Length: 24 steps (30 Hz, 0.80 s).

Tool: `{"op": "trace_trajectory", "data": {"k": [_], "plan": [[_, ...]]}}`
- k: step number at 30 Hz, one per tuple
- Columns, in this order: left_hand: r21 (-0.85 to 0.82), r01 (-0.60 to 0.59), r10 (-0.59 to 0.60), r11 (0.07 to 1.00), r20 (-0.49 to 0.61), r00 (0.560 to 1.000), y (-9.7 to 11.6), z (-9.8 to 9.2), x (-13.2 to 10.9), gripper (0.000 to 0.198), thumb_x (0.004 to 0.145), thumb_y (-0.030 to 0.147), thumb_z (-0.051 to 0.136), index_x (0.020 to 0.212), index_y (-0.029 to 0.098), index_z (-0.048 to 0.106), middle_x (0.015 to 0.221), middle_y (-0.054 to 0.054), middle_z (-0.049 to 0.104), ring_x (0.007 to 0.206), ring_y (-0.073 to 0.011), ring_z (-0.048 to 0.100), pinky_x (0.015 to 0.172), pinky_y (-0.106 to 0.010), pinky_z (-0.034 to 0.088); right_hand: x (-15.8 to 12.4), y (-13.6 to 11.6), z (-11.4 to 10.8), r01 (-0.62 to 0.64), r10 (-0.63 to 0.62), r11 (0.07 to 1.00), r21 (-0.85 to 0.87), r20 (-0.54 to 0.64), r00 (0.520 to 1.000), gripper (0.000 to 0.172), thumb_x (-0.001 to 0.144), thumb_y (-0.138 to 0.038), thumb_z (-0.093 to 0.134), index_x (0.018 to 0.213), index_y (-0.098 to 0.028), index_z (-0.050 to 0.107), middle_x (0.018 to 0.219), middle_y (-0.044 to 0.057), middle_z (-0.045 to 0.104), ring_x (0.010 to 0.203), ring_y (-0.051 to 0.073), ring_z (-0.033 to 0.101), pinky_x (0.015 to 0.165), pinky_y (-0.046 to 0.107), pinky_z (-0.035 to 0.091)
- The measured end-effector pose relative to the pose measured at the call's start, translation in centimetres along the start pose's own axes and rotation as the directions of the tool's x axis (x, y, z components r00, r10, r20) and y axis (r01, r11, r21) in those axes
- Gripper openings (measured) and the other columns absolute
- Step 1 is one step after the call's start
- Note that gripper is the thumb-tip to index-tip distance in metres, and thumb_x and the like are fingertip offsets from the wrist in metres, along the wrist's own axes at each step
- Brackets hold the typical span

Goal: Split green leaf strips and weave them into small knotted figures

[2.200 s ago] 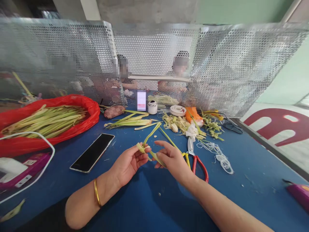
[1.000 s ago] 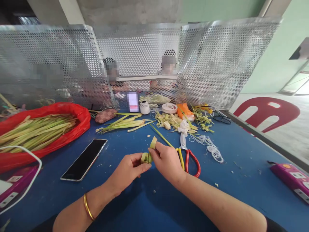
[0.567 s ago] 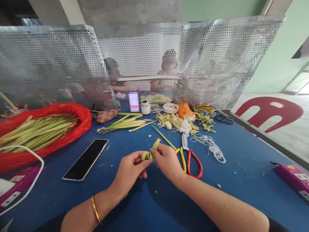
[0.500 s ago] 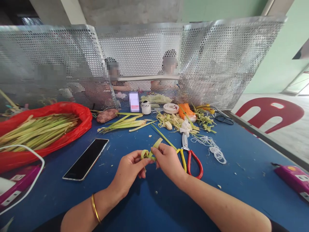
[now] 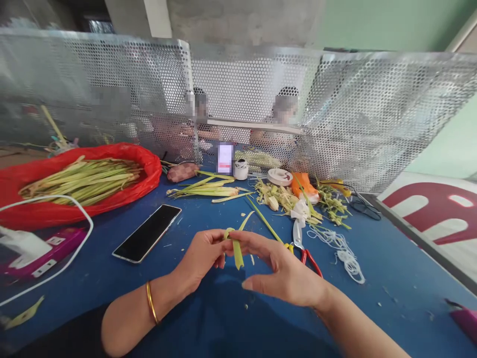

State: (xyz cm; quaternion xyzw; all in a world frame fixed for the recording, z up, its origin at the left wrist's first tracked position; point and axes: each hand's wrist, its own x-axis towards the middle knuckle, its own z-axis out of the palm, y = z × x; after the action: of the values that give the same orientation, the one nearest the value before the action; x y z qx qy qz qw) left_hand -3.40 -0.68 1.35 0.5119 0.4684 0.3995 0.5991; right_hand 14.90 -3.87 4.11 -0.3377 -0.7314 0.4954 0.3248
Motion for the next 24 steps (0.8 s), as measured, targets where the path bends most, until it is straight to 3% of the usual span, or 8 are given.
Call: {"op": "trace_trajectory", "data": {"k": [2,4,6,8,11,13,16,24], "plan": [[0.019,-0.028,0.028,0.999,0.021,0.999,-0.1,0.0,0.0,0.015,0.073,0.027,0.062,0.070,0.014,0.066,0.061,0.001,0.062,0.038,-0.0044,0.043,0.039,-0.018,0.033,0.2,0.3,0.2,0.021,-0.034,0.990,-0.140,-0.090,0.995,0.039,0.087,-0.025,0.059,0.126,-0.026,0.056,0.106,0.006,0.067,0.102,0.020,0.061,0.090,0.033,0.048],[0.058,-0.055,0.053,0.997,0.040,0.998,-0.3,0.0,0.1,0.016,0.074,0.029,0.061,0.073,0.014,0.067,0.067,-0.002,0.067,0.038,-0.0048,0.043,0.040,-0.019,0.034,0.5,0.6,0.5,0.045,-0.118,0.953,-0.300,-0.228,0.966,0.021,0.092,-0.027,0.050,0.103,-0.024,0.067,0.089,0.006,0.066,0.083,0.017,0.062,0.078,0.030,0.049],[0.090,-0.061,0.056,0.994,0.051,0.997,-0.5,0.0,0.1,0.019,0.075,0.030,0.061,0.081,0.014,0.067,0.072,-0.003,0.070,0.038,-0.0058,0.043,0.040,-0.020,0.035,0.8,0.7,0.8,0.065,-0.199,0.923,-0.379,-0.326,0.924,0.024,0.093,-0.030,0.049,0.080,-0.021,0.068,0.083,0.005,0.062,0.077,0.016,0.058,0.072,0.028,0.047],[0.141,-0.058,0.053,0.988,0.043,0.998,-0.7,-0.1,0.0,0.022,0.074,0.031,0.062,0.088,0.016,0.065,0.073,-0.003,0.072,0.039,-0.0072,0.044,0.040,-0.021,0.034,1.1,0.8,1.0,0.047,-0.176,0.941,-0.336,-0.365,0.914,0.028,0.091,-0.033,0.051,0.070,-0.019,0.063,0.077,0.004,0.059,0.073,0.015,0.055,0.067,0.026,0.045],[0.260,-0.104,0.106,0.960,0.007,0.994,-0.7,-0.1,-0.1,0.020,0.071,0.031,0.067,0.085,0.018,0.063,0.071,-0.002,0.072,0.049,-0.0115,0.056,0.046,-0.021,0.037,1.2,0.9,1.3,-0.080,0.014,0.984,-0.161,-0.374,0.927,0.025,0.089,-0.038,0.053,0.074,-0.019,0.061,0.068,0.000,0.057,0.060,0.012,0.050,0.058,0.024,0.042],[0.297,-0.124,0.130,0.947,0.001,0.992,-0.7,-0.2,-0.1,0.017,0.070,0.030,0.068,0.081,0.018,0.062,0.071,-0.003,0.073,0.061,-0.0149,0.063,0.053,-0.021,0.039,1.2,1.1,1.3,-0.161,0.104,0.981,-0.111,-0.403,0.909,0.024,0.086,-0.040,0.055,0.076,-0.019,0.060,0.066,-0.001,0.056,0.058,0.012,0.048,0.055,0.024,0.040],[0.279,-0.103,0.109,0.955,-0.003,0.994,-0.9,-0.3,0.0,0.015,0.071,0.029,0.066,0.080,0.019,0.061,0.074,-0.003,0.074,0.065,-0.0165,0.065,0.053,-0.022,0.039,1.2,1.3,1.2,-0.204,0.096,0.956,-0.211,-0.430,0.898,0.027,0.087,-0.041,0.052,0.073,-0.019,0.061,0.065,-0.001,0.052,0.061,0.013,0.046,0.056,0.025,0.038],[0.336,-0.140,0.170,0.931,-0.064,0.983,-0.8,-0.2,-0.2,0.018,0.068,0.034,0.069,0.076,0.019,0.066,0.070,-0.002,0.072,0.062,-0.0168,0.064,0.052,-0.022,0.039,1.2,0.9,1.1,-0.219,0.041,0.854,-0.472,-0.358,0.933,0.024,0.084,-0.027,0.050,0.061,-0.021,0.053,0.071,0.001,0.053,0.066,0.015,0.051,0.058,0.026,0.037]]}}
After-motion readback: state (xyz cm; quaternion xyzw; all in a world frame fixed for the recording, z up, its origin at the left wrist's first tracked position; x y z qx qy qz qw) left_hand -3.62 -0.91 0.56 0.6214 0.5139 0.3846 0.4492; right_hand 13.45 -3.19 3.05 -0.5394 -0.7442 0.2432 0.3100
